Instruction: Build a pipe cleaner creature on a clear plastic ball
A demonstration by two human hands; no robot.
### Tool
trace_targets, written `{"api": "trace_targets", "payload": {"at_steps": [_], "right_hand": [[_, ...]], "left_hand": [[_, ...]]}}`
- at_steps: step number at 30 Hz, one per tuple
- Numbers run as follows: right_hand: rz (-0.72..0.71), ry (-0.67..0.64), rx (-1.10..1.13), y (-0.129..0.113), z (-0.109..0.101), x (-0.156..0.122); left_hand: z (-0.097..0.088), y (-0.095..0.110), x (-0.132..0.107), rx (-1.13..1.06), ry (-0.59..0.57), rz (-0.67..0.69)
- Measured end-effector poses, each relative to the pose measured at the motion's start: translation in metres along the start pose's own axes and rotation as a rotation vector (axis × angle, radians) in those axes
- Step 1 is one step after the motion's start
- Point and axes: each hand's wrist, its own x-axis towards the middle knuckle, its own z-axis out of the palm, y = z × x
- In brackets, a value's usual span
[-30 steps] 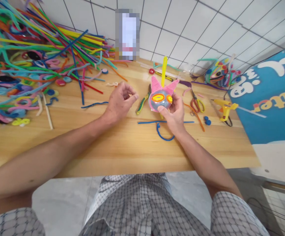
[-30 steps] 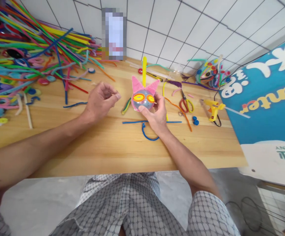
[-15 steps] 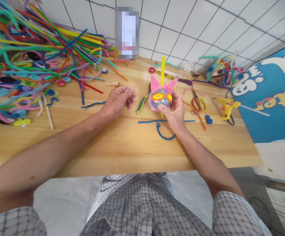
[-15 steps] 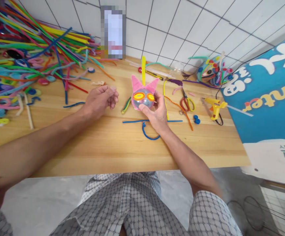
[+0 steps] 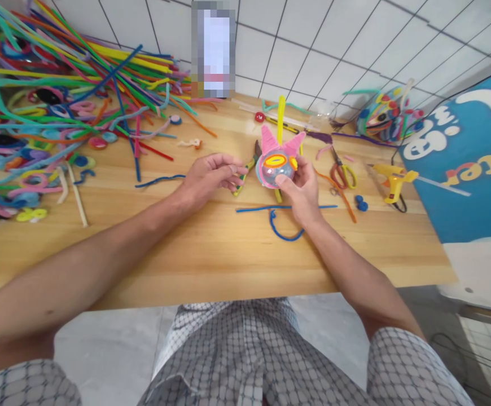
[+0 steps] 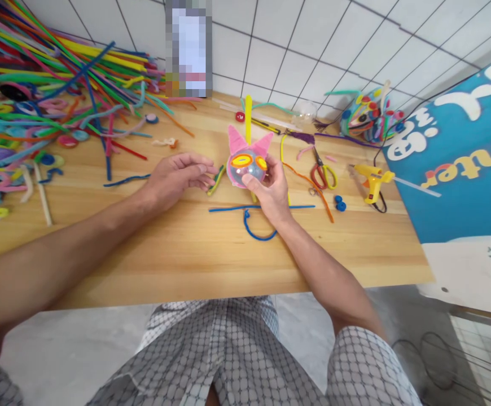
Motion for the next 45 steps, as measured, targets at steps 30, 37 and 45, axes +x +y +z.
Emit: {"api": "trace_targets", "payload": {"at_steps": [30, 37, 45], "right_hand": [[-0.002, -0.026, -0.044, -0.002, 0.017, -0.015], [-0.041, 0.011, -0.064, 0.0, 0.012, -0.011], [-0.035, -0.051, -0.093, -0.006, 0.018, -0.018]], "left_hand": [[0.002, -0.008, -0.007, 0.197, -0.086, 0.084], [0.005, -0.003, -0.009, 0.099, -0.076, 0.0], [0.006, -0.009, -0.013, 0.194, -0.178, 0.075]]}}
